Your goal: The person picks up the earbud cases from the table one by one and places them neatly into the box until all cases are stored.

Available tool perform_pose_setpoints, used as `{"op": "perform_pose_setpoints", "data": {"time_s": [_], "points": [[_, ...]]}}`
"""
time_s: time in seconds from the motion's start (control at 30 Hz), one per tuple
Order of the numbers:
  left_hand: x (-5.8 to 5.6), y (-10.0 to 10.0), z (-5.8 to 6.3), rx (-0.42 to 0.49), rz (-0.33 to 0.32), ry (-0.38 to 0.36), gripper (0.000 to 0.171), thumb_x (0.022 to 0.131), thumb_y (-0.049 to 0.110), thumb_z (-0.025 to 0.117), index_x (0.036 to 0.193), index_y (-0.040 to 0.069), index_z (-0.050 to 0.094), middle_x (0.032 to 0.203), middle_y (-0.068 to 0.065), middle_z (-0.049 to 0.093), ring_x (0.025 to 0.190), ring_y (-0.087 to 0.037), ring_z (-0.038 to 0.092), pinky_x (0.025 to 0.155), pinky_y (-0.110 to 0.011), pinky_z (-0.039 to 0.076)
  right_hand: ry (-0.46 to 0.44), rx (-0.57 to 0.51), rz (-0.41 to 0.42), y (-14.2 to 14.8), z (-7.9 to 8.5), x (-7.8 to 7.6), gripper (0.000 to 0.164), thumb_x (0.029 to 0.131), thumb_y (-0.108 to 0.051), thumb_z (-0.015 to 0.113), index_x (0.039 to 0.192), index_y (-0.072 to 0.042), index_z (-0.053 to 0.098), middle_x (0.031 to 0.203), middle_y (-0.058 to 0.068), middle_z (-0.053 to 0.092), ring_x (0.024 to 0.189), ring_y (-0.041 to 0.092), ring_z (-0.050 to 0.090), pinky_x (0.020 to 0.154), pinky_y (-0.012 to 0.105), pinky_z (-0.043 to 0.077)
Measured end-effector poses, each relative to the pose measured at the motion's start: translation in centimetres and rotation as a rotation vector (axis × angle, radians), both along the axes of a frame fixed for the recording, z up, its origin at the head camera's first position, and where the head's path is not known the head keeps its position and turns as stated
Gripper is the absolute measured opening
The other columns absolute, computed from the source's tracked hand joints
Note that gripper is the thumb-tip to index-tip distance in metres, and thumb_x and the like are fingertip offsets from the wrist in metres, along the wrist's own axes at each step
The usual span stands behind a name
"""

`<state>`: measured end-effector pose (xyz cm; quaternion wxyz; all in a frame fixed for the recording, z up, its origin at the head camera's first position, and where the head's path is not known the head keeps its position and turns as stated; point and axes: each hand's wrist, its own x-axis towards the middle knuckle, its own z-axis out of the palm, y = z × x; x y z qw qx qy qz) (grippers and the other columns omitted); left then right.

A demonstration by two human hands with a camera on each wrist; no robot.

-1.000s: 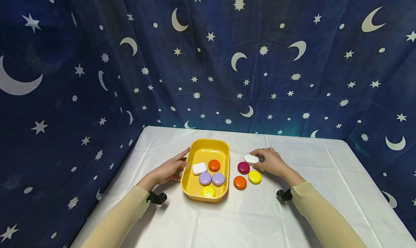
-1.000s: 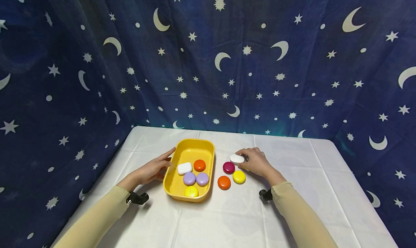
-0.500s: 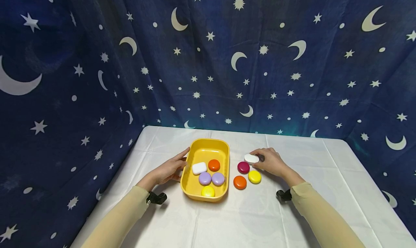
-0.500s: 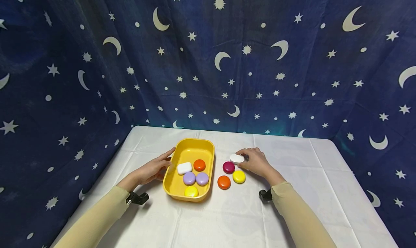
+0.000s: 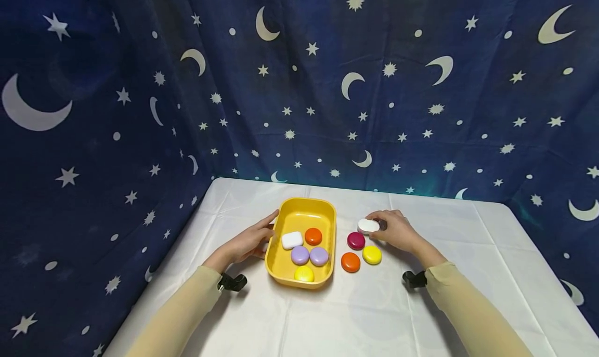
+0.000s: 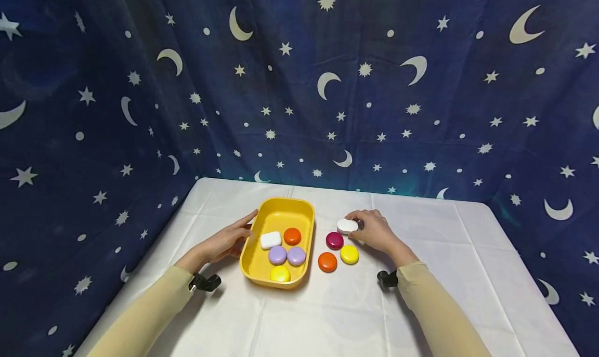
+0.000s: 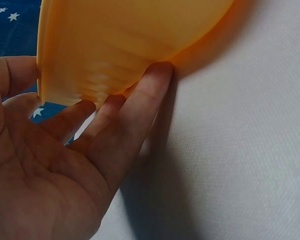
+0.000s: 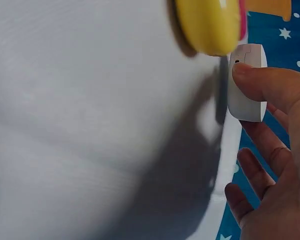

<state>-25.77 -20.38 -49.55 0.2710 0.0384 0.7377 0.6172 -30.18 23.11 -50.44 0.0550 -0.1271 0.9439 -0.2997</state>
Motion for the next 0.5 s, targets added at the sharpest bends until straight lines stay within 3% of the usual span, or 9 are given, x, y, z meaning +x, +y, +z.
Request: {"op": "perform_pose_setpoints", "data": {"time_s": [0.3,0.5], "points": [[0.0,0.1,0.1,0.011,-0.001,-0.005,0.068,0.105,0.021,0.048,0.163,0.045,0.020,0.169,-0.014,0.015,0.108,-0.030,0.064,0.082,-0.046,0.061,0.044,-0.090,0.003,-0.4,2.3,-0.7,0.046,0.085,-0.019,0.083,0.128,-0.018,0.069,0.125,0.009,0.066,0.118,0.035,0.043,0.090,0.049,0.044],[0.2,0.1,0.2,0.007,0.005,-0.004,0.068,0.105,0.021,0.047,0.163,0.044,0.019,0.169,-0.015,0.015,0.109,-0.030,0.063,0.081,-0.046,0.061,0.090,-0.095,0.002,-1.8,4.2,-1.0,0.046,0.086,-0.023,0.081,0.130,-0.019,0.067,0.127,0.008,0.064,0.123,0.036,0.041,0.094,0.053,0.044]]}}
